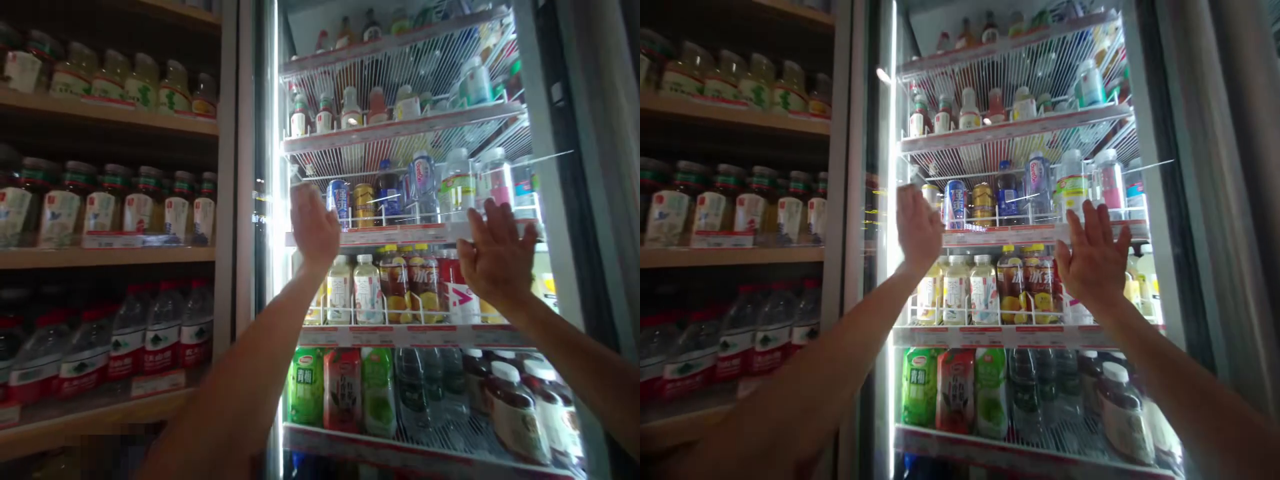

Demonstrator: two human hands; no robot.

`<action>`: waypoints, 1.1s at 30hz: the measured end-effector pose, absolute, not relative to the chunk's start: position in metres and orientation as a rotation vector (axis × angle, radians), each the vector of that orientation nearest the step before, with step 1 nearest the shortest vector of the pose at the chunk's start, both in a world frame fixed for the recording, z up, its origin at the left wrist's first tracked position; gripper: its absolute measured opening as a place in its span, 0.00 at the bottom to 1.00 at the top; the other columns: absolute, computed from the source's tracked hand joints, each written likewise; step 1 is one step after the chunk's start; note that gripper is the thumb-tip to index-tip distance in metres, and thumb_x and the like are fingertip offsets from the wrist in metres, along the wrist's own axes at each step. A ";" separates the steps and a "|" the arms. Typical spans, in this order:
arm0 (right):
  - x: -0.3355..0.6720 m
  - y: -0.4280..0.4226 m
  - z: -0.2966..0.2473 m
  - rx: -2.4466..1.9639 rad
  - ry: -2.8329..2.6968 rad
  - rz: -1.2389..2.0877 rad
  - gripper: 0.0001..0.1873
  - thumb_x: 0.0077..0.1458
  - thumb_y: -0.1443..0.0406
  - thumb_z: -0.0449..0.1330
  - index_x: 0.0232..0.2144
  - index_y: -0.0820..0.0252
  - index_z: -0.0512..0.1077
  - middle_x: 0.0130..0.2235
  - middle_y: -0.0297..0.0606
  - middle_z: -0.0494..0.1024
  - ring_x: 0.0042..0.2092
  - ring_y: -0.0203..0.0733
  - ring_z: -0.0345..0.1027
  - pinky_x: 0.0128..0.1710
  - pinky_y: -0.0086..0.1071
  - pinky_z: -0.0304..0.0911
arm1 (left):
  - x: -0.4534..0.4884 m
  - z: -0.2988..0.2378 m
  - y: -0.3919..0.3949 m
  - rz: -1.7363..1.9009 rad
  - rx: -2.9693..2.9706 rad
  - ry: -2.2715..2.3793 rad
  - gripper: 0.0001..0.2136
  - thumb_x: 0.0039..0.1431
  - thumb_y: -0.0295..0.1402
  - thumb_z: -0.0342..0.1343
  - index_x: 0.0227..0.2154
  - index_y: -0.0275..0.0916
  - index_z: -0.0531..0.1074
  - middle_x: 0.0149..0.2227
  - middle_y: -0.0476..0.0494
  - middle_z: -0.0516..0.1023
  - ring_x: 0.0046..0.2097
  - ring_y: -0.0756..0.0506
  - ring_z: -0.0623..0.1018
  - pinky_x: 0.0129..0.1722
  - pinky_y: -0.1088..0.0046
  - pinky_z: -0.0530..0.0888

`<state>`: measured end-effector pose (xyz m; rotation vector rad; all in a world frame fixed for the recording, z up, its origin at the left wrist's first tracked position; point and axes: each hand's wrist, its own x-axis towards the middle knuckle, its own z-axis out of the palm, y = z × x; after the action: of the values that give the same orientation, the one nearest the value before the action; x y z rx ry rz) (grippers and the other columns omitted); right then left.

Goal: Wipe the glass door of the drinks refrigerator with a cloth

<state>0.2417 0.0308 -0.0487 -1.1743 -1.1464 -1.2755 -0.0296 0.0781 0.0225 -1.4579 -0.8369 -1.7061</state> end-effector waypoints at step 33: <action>0.247 0.030 -0.049 -1.135 -1.204 -1.291 0.28 0.61 0.58 0.42 0.59 0.63 0.62 0.64 0.49 0.60 0.66 0.51 0.48 0.61 0.51 0.44 | -0.080 -0.055 0.077 -1.676 -1.427 -0.958 0.27 0.61 0.34 0.41 0.62 0.30 0.53 0.66 0.33 0.53 0.69 0.40 0.44 0.67 0.53 0.49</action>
<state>0.2470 0.0300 -0.0492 -1.1346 -1.2043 -1.2912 -0.0804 0.0769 -0.0554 -1.4273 -0.9578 -1.6764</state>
